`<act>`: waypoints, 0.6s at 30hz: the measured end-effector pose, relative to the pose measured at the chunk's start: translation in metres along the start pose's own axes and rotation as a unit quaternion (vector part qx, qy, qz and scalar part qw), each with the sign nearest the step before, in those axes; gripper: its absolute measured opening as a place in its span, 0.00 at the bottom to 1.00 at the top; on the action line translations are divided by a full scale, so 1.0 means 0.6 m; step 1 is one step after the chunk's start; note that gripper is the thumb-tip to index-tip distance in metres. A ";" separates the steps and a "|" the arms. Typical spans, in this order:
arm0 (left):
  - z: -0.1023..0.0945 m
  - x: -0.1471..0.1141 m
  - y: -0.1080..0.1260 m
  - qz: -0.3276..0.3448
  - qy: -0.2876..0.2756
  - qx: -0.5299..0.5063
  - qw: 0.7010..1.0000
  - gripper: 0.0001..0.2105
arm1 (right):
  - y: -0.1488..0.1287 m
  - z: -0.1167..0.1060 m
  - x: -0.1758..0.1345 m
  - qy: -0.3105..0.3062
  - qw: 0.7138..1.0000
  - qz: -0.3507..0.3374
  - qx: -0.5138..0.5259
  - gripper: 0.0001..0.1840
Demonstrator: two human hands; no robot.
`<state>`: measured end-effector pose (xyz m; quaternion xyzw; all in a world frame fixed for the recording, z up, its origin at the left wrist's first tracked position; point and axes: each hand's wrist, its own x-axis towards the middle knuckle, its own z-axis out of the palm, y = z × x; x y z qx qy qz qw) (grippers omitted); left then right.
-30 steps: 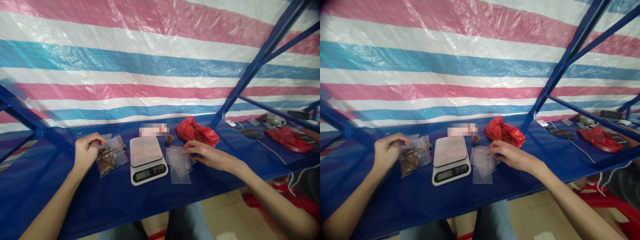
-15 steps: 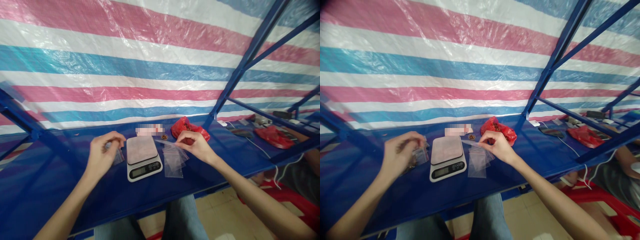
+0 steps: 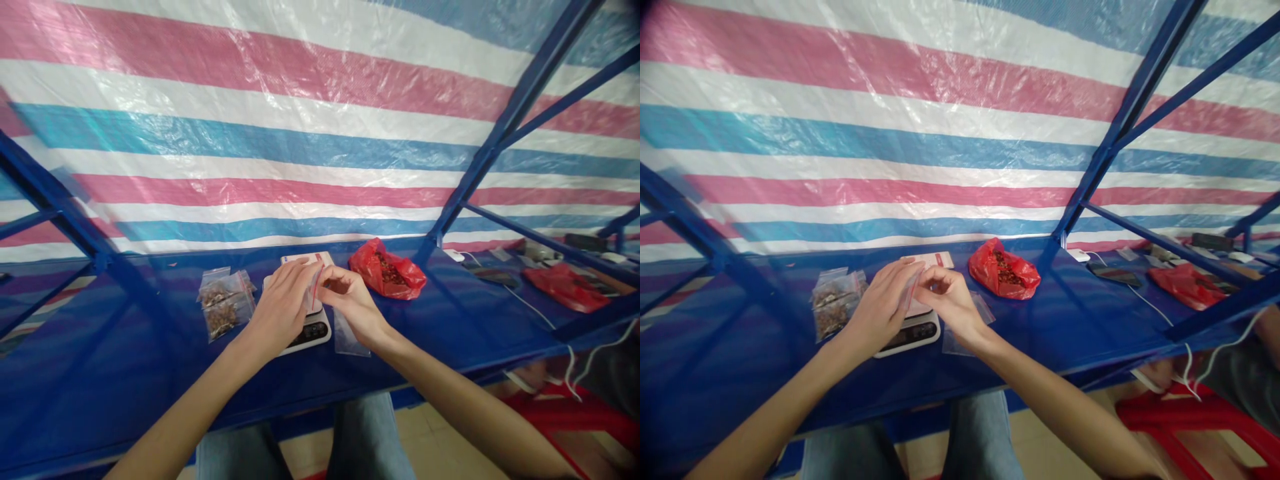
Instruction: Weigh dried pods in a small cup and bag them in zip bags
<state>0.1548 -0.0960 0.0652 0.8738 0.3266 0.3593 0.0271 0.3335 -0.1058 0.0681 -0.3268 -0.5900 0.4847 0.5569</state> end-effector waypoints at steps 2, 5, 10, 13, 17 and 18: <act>-0.004 0.000 0.001 -0.034 -0.007 -0.039 0.999 0.19 | -0.002 -0.004 -0.001 0.028 0.995 -0.062 -0.072 0.14; -0.008 -0.001 0.001 -0.056 -0.008 -0.101 0.993 0.17 | -0.011 -0.012 -0.007 0.056 0.959 -0.183 -0.210 0.04; -0.006 -0.004 -0.001 -0.060 -0.010 -0.151 0.987 0.19 | -0.019 -0.026 -0.019 -0.010 0.873 -0.328 -0.361 0.15; -0.003 -0.004 0.000 -0.052 -0.016 -0.148 0.987 0.20 | -0.013 -0.033 -0.017 -0.028 0.848 -0.352 -0.396 0.18; -0.002 0.000 -0.003 -0.015 -0.033 -0.088 0.995 0.19 | -0.008 -0.040 -0.013 -0.049 0.830 -0.366 -0.417 0.16; -0.003 0.002 -0.005 -0.009 -0.036 -0.072 0.997 0.18 | -0.009 -0.041 -0.012 -0.058 0.826 -0.372 -0.420 0.16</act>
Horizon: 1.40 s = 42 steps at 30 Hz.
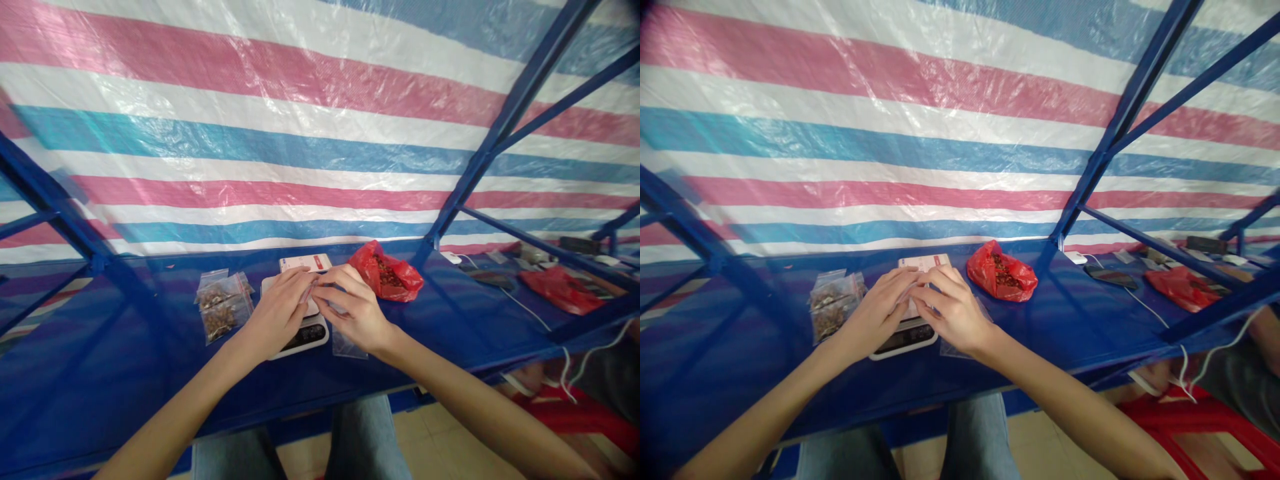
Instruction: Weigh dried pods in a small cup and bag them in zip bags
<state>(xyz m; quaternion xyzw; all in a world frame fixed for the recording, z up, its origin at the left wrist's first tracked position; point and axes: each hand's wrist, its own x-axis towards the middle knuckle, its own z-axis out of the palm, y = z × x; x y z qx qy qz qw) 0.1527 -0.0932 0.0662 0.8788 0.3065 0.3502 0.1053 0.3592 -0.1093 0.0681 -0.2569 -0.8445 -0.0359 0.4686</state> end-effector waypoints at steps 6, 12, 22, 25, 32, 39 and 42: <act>-0.026 0.013 -0.006 0.040 -0.047 0.049 0.997 0.15 | -0.007 -0.009 0.010 -0.067 0.996 -0.057 0.022 0.18; -0.042 0.019 0.010 0.041 -0.097 0.157 0.982 0.11 | -0.017 -0.015 0.020 -0.204 0.976 -0.059 -0.053 0.17; -0.038 0.005 -0.005 0.036 -0.150 0.090 0.984 0.14 | -0.029 -0.008 0.018 -0.288 0.948 -0.100 -0.089 0.19; -0.030 0.005 -0.004 0.044 -0.165 0.134 0.976 0.11 | -0.027 0.001 0.014 -0.301 0.945 -0.102 -0.081 0.19; -0.012 0.008 -0.019 0.057 -0.178 0.171 0.967 0.12 | -0.016 0.026 0.008 -0.333 0.936 -0.078 -0.084 0.17; -0.041 0.012 -0.059 0.012 -0.155 0.222 0.962 0.06 | 0.042 0.003 0.015 -0.164 0.983 -0.042 0.069 0.18; -0.058 0.001 -0.097 -0.015 -0.132 0.264 0.955 0.08 | 0.102 -0.011 0.003 -0.066 0.991 0.084 0.077 0.16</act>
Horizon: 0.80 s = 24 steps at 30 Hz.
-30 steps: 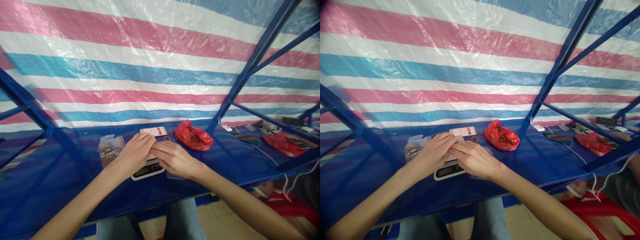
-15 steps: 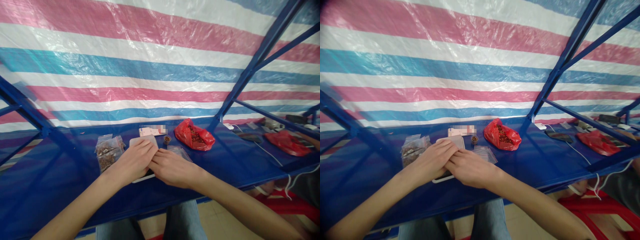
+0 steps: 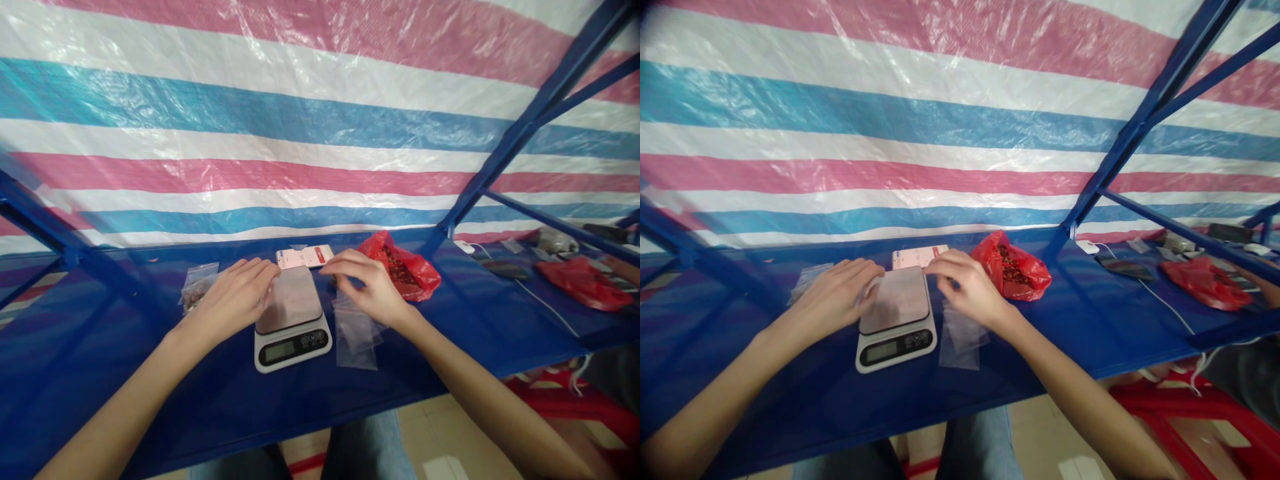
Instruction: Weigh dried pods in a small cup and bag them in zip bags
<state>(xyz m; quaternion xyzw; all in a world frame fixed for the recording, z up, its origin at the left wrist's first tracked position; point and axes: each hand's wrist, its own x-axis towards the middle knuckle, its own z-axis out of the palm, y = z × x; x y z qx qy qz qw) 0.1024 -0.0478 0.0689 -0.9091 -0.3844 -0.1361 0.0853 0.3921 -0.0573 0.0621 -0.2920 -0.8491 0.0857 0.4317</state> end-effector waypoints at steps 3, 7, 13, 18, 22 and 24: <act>0.020 -0.024 -0.050 -0.038 0.008 0.017 0.999 0.11 | 0.047 -0.015 -0.013 0.016 0.996 0.091 0.019 0.10; 0.051 -0.056 -0.109 -0.100 -0.005 0.021 0.995 0.12 | 0.040 -0.015 -0.034 -0.064 0.987 0.113 0.092 0.04; 0.077 -0.067 -0.135 -0.197 -0.042 -0.014 0.979 0.13 | -0.020 0.018 -0.050 -0.271 0.955 0.037 0.110 0.19; 0.082 -0.063 -0.128 -0.206 -0.038 -0.041 0.977 0.13 | -0.021 0.032 -0.066 -0.302 0.948 0.009 0.096 0.16; 0.080 -0.063 -0.127 -0.213 -0.035 -0.052 0.975 0.13 | -0.019 0.034 -0.071 -0.284 0.958 -0.007 0.047 0.18; 0.079 -0.064 -0.126 -0.217 -0.034 -0.056 0.974 0.13 | -0.020 0.035 -0.071 -0.272 0.962 -0.009 0.034 0.19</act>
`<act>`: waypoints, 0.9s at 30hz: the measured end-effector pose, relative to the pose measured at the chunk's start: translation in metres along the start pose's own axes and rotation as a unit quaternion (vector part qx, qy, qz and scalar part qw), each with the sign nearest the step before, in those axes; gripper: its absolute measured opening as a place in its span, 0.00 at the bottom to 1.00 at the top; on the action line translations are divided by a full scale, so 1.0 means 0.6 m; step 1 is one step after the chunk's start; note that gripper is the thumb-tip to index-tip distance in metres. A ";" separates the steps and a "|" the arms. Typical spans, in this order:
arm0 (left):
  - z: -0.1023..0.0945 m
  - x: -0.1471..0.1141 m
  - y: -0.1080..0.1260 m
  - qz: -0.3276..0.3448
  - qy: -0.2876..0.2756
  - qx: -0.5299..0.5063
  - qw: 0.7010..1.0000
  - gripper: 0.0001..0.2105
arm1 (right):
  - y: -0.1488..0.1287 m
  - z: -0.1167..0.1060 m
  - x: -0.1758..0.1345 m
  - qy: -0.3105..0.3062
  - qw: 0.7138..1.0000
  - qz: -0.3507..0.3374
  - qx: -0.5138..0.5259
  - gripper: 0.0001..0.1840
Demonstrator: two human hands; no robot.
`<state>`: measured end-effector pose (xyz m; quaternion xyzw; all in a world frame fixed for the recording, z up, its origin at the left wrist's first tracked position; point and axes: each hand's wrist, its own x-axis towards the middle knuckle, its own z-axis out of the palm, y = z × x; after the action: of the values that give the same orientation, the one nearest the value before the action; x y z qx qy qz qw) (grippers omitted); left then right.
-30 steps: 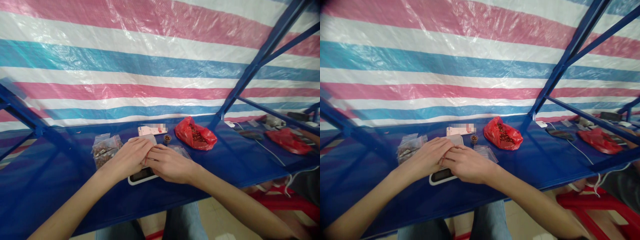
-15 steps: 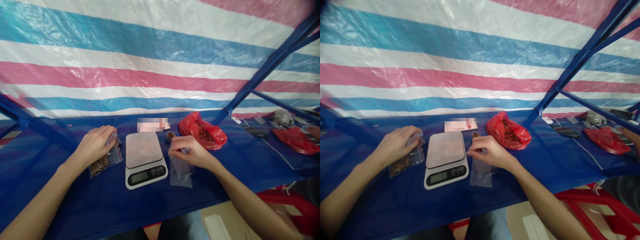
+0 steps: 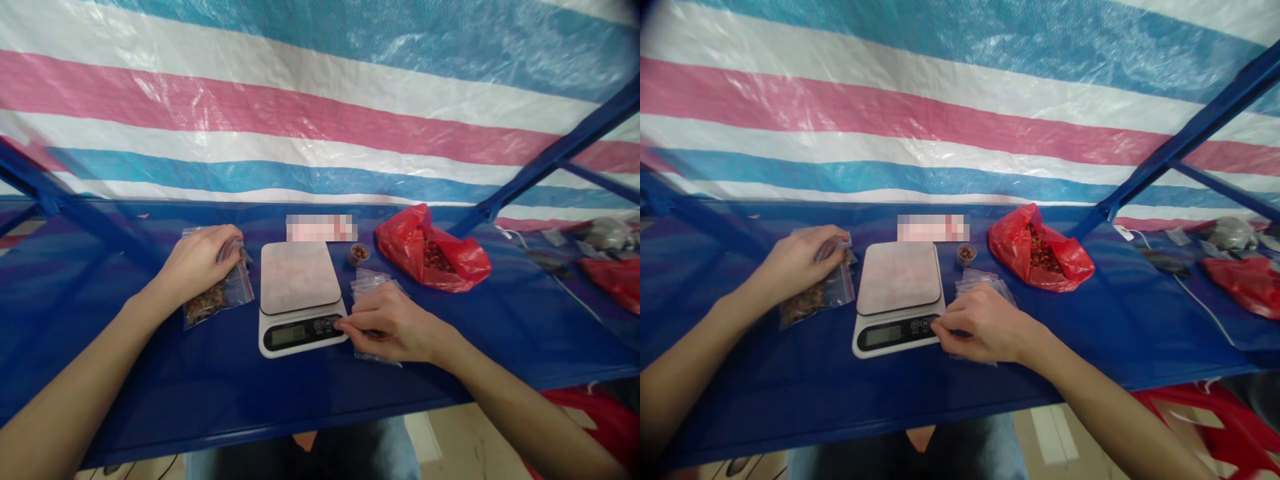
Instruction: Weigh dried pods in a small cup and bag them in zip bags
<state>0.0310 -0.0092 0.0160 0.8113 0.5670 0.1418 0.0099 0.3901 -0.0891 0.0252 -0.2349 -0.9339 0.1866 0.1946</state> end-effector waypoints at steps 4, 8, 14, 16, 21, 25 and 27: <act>-0.002 0.000 0.003 -0.007 -0.004 -0.003 1.000 0.14 | 0.000 0.001 0.002 0.021 1.000 -0.001 -0.006 0.19; -0.001 0.000 0.003 -0.006 -0.005 0.003 1.000 0.13 | 0.002 0.000 0.002 0.010 1.000 0.006 -0.007 0.18; -0.001 0.000 0.003 -0.008 -0.005 0.000 1.000 0.12 | 0.002 -0.006 0.001 -0.012 0.999 0.037 0.030 0.20; -0.002 0.000 0.004 -0.007 -0.005 -0.002 1.000 0.12 | 0.004 -0.011 -0.001 0.022 0.998 0.037 0.047 0.21; -0.003 0.001 0.004 0.011 -0.004 -0.007 1.000 0.13 | 0.036 -0.038 -0.006 0.267 0.955 0.130 -0.012 0.13; -0.002 0.001 0.002 0.013 -0.003 -0.015 1.000 0.13 | 0.085 -0.044 -0.009 0.266 0.947 0.166 -0.068 0.35; -0.001 0.001 0.001 0.015 0.000 -0.014 1.000 0.13 | 0.106 -0.033 -0.011 0.233 0.953 0.186 -0.051 0.44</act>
<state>0.0314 -0.0091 0.0167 0.8198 0.5524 0.1494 0.0192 0.4275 -0.0350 0.0121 -0.4509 -0.8106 0.1112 0.3567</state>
